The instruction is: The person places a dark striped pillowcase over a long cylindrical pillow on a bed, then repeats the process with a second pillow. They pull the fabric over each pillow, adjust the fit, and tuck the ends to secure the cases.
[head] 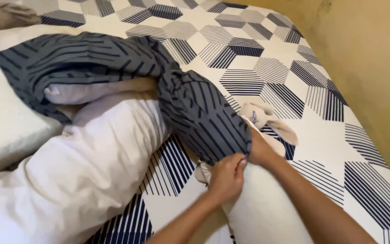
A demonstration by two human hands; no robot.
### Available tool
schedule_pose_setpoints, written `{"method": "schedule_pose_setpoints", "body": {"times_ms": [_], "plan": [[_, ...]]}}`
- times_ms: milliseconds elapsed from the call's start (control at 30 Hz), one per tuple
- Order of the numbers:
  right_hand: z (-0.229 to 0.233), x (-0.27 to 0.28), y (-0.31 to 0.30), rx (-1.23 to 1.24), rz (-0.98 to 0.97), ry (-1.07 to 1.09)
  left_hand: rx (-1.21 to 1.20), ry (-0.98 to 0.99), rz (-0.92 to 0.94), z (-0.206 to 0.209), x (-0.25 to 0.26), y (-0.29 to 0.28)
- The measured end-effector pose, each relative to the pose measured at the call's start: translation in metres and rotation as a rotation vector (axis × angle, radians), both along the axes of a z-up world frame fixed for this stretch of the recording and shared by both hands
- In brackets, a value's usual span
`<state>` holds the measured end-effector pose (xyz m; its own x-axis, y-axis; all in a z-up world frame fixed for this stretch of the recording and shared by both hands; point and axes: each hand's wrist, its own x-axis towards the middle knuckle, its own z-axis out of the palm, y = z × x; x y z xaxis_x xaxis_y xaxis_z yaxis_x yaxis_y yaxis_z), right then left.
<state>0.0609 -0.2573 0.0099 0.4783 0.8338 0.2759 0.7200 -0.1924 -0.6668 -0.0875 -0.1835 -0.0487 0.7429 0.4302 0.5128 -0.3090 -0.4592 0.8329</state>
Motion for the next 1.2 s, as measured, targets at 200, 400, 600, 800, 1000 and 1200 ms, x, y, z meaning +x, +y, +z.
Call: {"method": "schedule_pose_setpoints", "body": {"times_ms": [200,400,600,800,1000,1200], "plan": [[0.033,0.032,-0.064,-0.214,-0.023,-0.099,-0.259,-0.107,0.251,-0.028,0.062,0.133],[0.072,0.022,-0.040,-0.417,-0.460,0.119,-0.633,0.178,-0.034,-0.076,0.105,0.181],[0.056,-0.008,-0.003,-0.433,-0.398,-0.725,-1.160,-0.002,-0.084,-0.159,0.099,0.111],[0.016,0.060,-0.044,-0.278,-0.606,-0.247,-0.545,0.143,-0.093,-0.123,0.077,0.078],[-0.007,0.142,-0.071,0.091,-0.649,-0.316,0.169,-0.208,0.166,0.063,0.005,0.074],[0.027,-0.018,-0.018,-0.151,-0.673,-0.136,0.153,-0.238,0.349,0.071,0.003,0.095]]}}
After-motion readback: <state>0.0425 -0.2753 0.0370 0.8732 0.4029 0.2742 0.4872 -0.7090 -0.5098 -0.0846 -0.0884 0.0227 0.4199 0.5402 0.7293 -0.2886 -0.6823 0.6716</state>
